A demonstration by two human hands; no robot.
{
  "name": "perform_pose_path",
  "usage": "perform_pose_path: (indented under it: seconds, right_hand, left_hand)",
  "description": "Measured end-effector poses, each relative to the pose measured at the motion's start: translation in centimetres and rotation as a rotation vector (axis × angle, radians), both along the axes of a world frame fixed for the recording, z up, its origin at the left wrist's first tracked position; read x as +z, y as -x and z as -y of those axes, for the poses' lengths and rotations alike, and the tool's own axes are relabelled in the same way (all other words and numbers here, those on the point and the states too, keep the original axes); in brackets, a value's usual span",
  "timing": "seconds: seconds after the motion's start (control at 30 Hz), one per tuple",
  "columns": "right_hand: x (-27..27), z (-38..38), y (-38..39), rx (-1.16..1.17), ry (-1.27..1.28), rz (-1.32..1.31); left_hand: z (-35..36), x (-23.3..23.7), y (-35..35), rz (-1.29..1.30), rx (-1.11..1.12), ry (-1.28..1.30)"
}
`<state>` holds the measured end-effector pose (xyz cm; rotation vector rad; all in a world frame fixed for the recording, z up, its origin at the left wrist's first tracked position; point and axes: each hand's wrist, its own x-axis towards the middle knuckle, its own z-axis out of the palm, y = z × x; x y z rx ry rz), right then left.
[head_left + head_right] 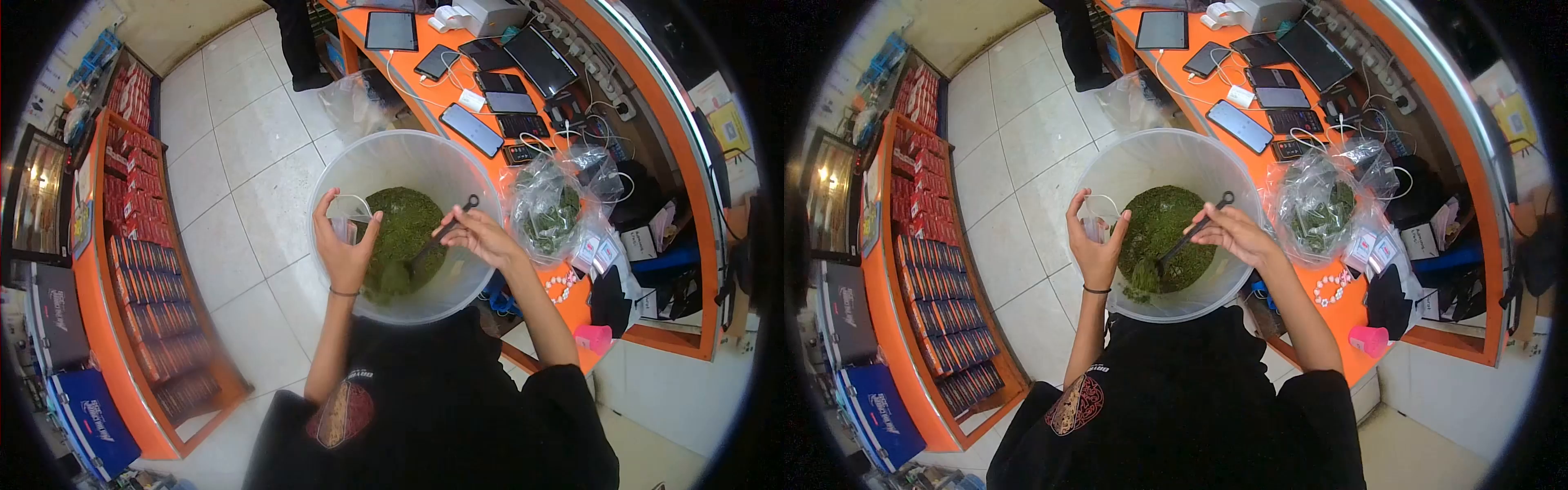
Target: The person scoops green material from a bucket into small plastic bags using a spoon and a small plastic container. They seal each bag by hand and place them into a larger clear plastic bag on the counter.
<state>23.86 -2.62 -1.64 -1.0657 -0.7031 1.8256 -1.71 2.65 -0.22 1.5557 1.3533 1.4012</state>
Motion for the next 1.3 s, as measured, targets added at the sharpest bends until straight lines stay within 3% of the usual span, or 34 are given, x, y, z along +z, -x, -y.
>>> perform_pose_path:
  seconds: [0.1,0.13,0.17,0.2,0.27,0.3,0.37,0.4,0.47,0.57,0.7,0.77,0.8,0.87,0.93,1.0,1.1,1.17,1.2,1.23,1.3]
  right_hand:
    - [1.4,1.2,-0.2,-0.283,-0.083,0.054]
    - [2.2,1.7,-0.1,-0.445,-0.127,0.120]
    - [3.0,2.0,0.4,-0.446,-0.132,0.117]
    - [3.8,2.2,1.4,-0.583,-0.246,0.213]
    - [5.2,2.5,3.5,-0.748,-0.427,0.350]
    - [5.1,2.8,4.6,-0.751,-0.430,0.347]
    - [4.9,3.3,6.6,-0.651,-0.812,0.661]
    - [4.9,3.4,7.2,-0.656,-0.816,0.659]
    - [4.9,3.7,8.0,-0.424,-1.164,0.947]
    - [5.2,4.4,8.1,-0.336,-1.226,1.040]
    - [3.5,4.0,6.4,-0.529,-1.093,1.132]
    - [0.2,3.7,4.3,0.590,-0.311,1.386]
    - [-1.3,3.4,4.2,0.587,-0.306,1.384]
    - [-4.1,2.1,3.5,0.589,-0.537,1.110]
    - [-6.1,-1.3,4.2,0.404,-0.543,1.359]
    - [-8.0,-4.9,5.3,0.305,-0.480,1.382]
    - [-12.9,-7.3,8.1,0.458,-0.465,1.337]
    - [-20.7,-7.0,10.2,0.635,-0.937,1.217]
    - [-20.8,-5.9,11.4,0.528,-0.938,1.142]
    - [-17.7,-5.4,11.4,0.540,-0.939,1.136]
    - [-7.5,-4.2,10.8,0.694,-0.391,0.843]
  left_hand:
    - [-0.3,-0.4,0.1,-0.055,-0.006,0.010]
    - [-0.6,-0.9,0.2,-0.224,0.001,-0.148]
    - [-0.7,-1.3,0.2,-0.391,0.008,-0.304]
    - [-0.6,-1.3,0.0,-0.392,0.007,-0.308]
    - [-0.2,-1.3,-0.2,-0.378,-0.148,-0.065]
    - [-0.1,-1.3,-0.3,-0.381,-0.149,-0.068]
    - [0.0,-1.4,-0.6,-0.427,-0.193,-0.057]
    - [-0.1,-1.4,-0.6,-0.428,-0.195,-0.063]
    - [-0.1,-1.5,-0.7,-0.373,-0.189,-0.056]
    - [0.0,-1.2,-0.7,-0.333,-0.200,-0.012]
    - [0.0,-1.5,-0.5,-0.337,-0.185,-0.013]
    - [0.0,-1.3,-0.7,-0.308,-0.178,0.042]
    - [0.1,-1.3,-0.6,-0.310,-0.183,0.043]
    - [0.0,-1.2,-0.7,-0.342,-0.173,-0.058]
    - [0.0,-1.3,-0.8,-0.335,-0.174,-0.042]
    - [0.0,-1.3,-0.7,-0.333,-0.181,-0.032]
    - [-0.1,-1.7,-0.7,-0.302,-0.173,0.000]
    - [-0.3,-2.0,-0.6,-0.326,-0.138,-0.074]
    - [-0.3,-1.7,-0.5,-0.328,-0.130,-0.072]
    - [-0.2,-1.2,-0.5,-0.287,-0.114,-0.038]
    - [-0.1,-1.3,-0.5,-0.241,-0.093,0.006]
